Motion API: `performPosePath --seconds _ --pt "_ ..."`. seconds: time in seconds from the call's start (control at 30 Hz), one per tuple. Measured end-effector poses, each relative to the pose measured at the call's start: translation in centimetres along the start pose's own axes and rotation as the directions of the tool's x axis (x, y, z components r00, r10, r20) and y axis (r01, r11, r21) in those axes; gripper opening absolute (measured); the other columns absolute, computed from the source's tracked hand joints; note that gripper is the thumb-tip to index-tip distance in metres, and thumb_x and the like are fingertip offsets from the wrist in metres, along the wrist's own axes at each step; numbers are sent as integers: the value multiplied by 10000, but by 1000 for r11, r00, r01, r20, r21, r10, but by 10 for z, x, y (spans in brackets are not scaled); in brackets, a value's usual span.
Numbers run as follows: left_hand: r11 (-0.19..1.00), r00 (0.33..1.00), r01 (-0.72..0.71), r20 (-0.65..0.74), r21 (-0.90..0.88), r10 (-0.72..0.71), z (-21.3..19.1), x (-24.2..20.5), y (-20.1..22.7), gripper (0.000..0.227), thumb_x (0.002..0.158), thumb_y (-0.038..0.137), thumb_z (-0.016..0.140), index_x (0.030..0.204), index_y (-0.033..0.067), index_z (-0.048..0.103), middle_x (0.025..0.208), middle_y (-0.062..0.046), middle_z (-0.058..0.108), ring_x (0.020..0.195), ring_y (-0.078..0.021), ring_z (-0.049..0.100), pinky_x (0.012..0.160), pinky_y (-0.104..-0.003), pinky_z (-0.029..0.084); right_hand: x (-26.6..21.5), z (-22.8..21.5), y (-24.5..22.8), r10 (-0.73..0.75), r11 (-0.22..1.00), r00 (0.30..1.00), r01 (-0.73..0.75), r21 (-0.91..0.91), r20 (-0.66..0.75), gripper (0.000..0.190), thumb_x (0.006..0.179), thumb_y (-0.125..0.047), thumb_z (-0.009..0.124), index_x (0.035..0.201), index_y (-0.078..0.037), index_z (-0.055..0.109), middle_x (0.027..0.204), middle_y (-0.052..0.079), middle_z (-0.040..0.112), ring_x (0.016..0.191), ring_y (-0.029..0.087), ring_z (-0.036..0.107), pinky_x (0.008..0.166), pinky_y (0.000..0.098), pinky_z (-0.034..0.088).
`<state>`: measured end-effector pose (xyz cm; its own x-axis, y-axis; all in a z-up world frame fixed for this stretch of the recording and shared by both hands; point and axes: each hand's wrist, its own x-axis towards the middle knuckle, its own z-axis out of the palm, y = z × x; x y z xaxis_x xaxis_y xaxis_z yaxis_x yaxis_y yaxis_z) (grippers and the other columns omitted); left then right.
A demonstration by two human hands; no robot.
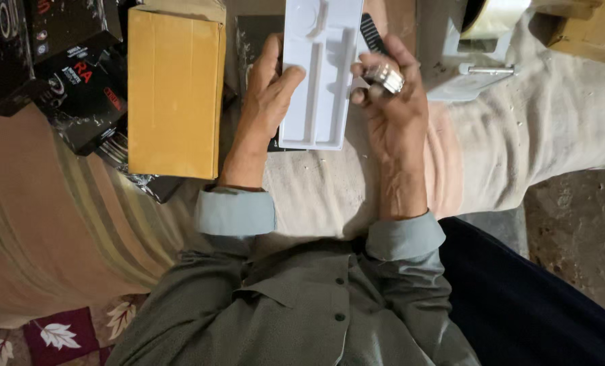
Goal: The person unpacks smart watches from their retail boxes, places them into plain brown shipping boxes, and seals the boxes with tape. The person handles multiple units, including watches with orange and black straps, and uses a tape dispenser to seal the packages.
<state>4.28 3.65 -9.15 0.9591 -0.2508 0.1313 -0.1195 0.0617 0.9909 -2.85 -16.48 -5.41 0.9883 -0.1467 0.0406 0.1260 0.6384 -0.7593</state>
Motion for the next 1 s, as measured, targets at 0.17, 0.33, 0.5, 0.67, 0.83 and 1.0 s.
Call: performPosePath --seconds 0.17,0.33,0.5,0.67,0.83,1.0 --pt "993 995 103 -21 60 -102 1 0 6 293 969 168 604 1243 61 603 850 -11 652 734 -88 551 643 -302 463 -9 6 -2 -227 902 944 296 -315 238 228 1084 137 530 1261 28 624 1321 201 669 1285 259 649 1089 377 585" --pt "999 998 53 -19 12 -53 1 0 7 329 971 161 591 1284 61 593 893 -5 674 781 -84 573 687 -300 486 -13 25 -14 -162 935 984 179 -307 80 260 1025 112 495 1237 43 627 1358 231 641 1273 294 641 1077 392 597" --pt "999 1000 -5 10 -33 6 1 -2 1 288 1000 158 599 1267 50 585 970 -17 669 862 -102 594 756 -316 514 -8 28 -29 218 924 976 -202 324 -14 387 980 -81 485 1237 182 607 1328 314 632 1239 356 650 1067 386 575" --pt "990 997 78 -20 115 -76 -2 -1 -3 292 974 182 614 1232 47 594 901 -36 654 796 -124 570 711 -320 488 -13 23 -19 -18 997 1000 18 -77 3 434 982 180 555 1408 100 570 1463 250 591 1355 299 583 1132 351 526" --pt "999 999 -29 14 -21 29 -1 2 -1 328 990 173 607 1288 40 579 1051 -40 710 912 -125 646 795 -320 542 -17 22 -20 -54 955 993 83 -284 108 817 948 261 562 1627 -147 361 1604 161 484 1455 260 522 1227 342 504" --pt "997 998 52 36 -51 -50 0 0 5 331 969 154 593 1280 38 595 1027 -47 714 889 -123 641 780 -315 542 5 14 -41 69 959 950 21 -282 304 892 937 267 497 1664 -180 236 1599 197 473 1468 275 524 1229 368 503"
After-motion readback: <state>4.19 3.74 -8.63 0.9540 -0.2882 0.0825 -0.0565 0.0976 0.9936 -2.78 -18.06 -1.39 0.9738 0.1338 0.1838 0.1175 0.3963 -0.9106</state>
